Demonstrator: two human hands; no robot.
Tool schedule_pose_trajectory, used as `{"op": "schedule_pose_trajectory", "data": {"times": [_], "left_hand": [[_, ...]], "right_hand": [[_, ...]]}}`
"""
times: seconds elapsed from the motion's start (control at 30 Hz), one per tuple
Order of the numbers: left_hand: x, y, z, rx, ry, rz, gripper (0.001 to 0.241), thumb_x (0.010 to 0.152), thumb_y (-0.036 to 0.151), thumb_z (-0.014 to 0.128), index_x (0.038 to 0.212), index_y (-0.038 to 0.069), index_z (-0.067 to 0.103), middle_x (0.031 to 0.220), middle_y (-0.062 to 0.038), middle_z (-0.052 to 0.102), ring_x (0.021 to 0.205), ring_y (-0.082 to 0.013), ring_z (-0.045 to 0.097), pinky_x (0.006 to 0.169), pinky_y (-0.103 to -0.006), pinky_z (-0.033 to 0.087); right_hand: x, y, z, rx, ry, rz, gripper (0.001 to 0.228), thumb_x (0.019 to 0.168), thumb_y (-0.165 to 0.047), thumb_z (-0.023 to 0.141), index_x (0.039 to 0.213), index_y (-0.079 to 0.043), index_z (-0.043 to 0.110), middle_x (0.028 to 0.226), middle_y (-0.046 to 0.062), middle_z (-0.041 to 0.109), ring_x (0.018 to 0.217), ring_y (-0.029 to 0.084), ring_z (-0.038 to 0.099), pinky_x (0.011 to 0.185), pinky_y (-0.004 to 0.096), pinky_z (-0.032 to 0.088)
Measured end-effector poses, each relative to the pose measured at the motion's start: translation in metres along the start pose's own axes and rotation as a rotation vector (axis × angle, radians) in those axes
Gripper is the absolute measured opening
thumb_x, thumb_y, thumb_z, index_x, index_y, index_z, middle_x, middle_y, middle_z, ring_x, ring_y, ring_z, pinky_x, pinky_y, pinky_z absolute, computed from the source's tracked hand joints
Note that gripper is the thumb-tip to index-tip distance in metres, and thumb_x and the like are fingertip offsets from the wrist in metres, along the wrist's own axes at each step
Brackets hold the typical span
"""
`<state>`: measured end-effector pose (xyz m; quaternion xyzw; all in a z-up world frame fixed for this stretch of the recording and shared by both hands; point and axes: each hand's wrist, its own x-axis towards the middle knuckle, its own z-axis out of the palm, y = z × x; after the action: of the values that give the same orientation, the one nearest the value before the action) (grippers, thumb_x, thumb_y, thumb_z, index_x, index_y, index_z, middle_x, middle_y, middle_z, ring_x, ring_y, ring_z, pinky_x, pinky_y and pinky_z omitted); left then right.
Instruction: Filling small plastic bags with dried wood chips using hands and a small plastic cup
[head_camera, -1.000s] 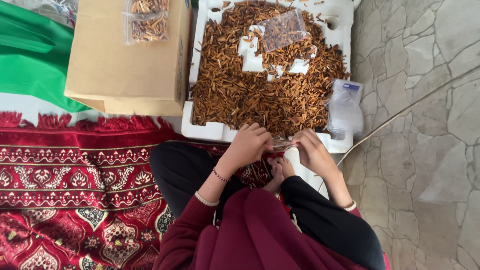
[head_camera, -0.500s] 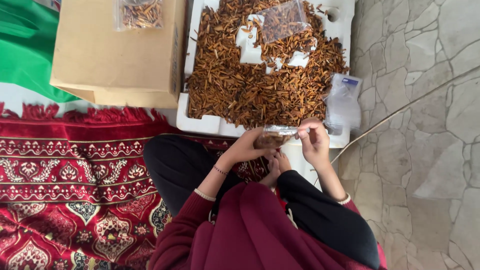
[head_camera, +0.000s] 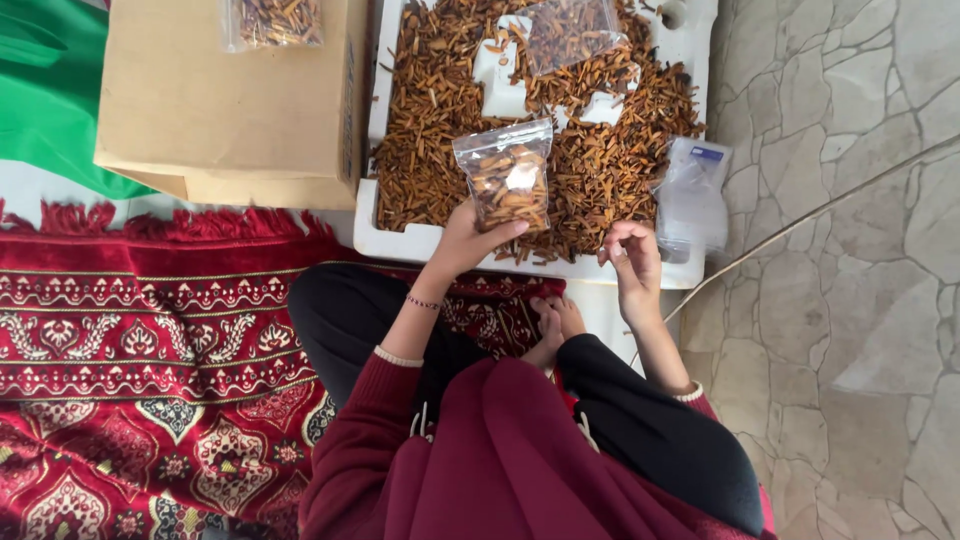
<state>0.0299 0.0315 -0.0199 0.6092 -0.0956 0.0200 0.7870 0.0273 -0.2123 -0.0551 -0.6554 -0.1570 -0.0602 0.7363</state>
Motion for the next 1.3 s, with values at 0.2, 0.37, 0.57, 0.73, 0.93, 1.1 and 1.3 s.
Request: {"op": "schedule_pose_trajectory", "data": {"times": [0.2, 0.37, 0.57, 0.73, 0.93, 1.1, 1.3], "left_hand": [[0.005, 0.002, -0.003, 0.048, 0.108, 0.070, 0.028, 0.073, 0.017, 0.078, 0.089, -0.002, 0.064, 0.080, -0.014, 0.065, 0.078, -0.0206, 0.062, 0.073, -0.0366, 0.049], [0.017, 0.009, -0.015, 0.003, 0.387, 0.041, 0.024, 0.071, 0.020, 0.078, 0.083, 0.004, 0.066, 0.074, -0.009, 0.064, 0.071, -0.0148, 0.059, 0.066, -0.0308, 0.049], [0.045, 0.027, -0.079, -0.030, 0.721, -0.014, 0.055, 0.071, 0.029, 0.080, 0.103, -0.006, 0.053, 0.094, -0.019, 0.058, 0.082, -0.0256, 0.061, 0.065, -0.0367, 0.055], [0.073, 0.040, -0.148, -0.013, 0.706, -0.137, 0.022, 0.079, 0.015, 0.066, 0.099, 0.009, 0.058, 0.093, -0.003, 0.066, 0.082, -0.0117, 0.066, 0.058, -0.0211, 0.054], [0.097, -0.004, -0.227, -0.249, 0.932, -0.218, 0.039, 0.072, 0.044, 0.058, 0.085, 0.008, 0.061, 0.069, -0.003, 0.064, 0.052, -0.0062, 0.058, 0.042, -0.0153, 0.047], [0.080, 0.043, -0.198, 0.479, 0.668, -0.391, 0.038, 0.094, 0.039, 0.031, 0.084, 0.012, 0.056, 0.056, 0.005, 0.056, 0.036, -0.0015, 0.048, 0.030, -0.0103, 0.036], [0.089, -0.005, -0.245, 1.361, 0.647, -0.660, 0.080, 0.087, 0.067, 0.020, 0.101, -0.002, 0.059, 0.100, -0.022, 0.061, 0.092, -0.0386, 0.059, 0.071, -0.0484, 0.046]], "right_hand": [[0.000, 0.005, -0.001, -0.034, -0.005, 0.008, 0.023, 0.090, -0.001, 0.044, 0.113, 0.006, 0.044, 0.086, 0.015, 0.047, 0.072, 0.021, 0.045, 0.063, 0.031, 0.042], [-0.003, 0.004, 0.001, -0.033, -0.022, 0.023, 0.023, 0.091, -0.001, 0.044, 0.113, 0.004, 0.044, 0.087, 0.014, 0.046, 0.072, 0.020, 0.046, 0.065, 0.030, 0.042], [-0.001, 0.004, -0.003, -0.090, -0.010, 0.017, 0.022, 0.090, 0.001, 0.045, 0.111, 0.004, 0.046, 0.084, 0.013, 0.048, 0.070, 0.019, 0.048, 0.064, 0.030, 0.043], [-0.001, -0.014, 0.006, -0.147, -0.088, 0.059, 0.018, 0.091, -0.002, 0.047, 0.108, -0.007, 0.045, 0.084, 0.003, 0.048, 0.071, 0.013, 0.047, 0.068, 0.023, 0.042], [0.002, -0.018, 0.008, -0.172, -0.099, 0.022, 0.019, 0.091, -0.004, 0.049, 0.109, -0.006, 0.043, 0.082, 0.002, 0.047, 0.071, 0.012, 0.048, 0.070, 0.023, 0.041], [-0.003, -0.017, 0.008, -0.202, -0.130, 0.065, 0.024, 0.089, 0.000, 0.050, 0.110, -0.007, 0.043, 0.082, 0.001, 0.046, 0.079, 0.010, 0.045, 0.075, 0.022, 0.037], [-0.008, 0.001, 0.002, -0.227, -0.114, 0.092, 0.025, 0.087, -0.002, 0.053, 0.111, -0.006, 0.045, 0.084, 0.002, 0.049, 0.080, 0.010, 0.046, 0.076, 0.021, 0.038]]}}
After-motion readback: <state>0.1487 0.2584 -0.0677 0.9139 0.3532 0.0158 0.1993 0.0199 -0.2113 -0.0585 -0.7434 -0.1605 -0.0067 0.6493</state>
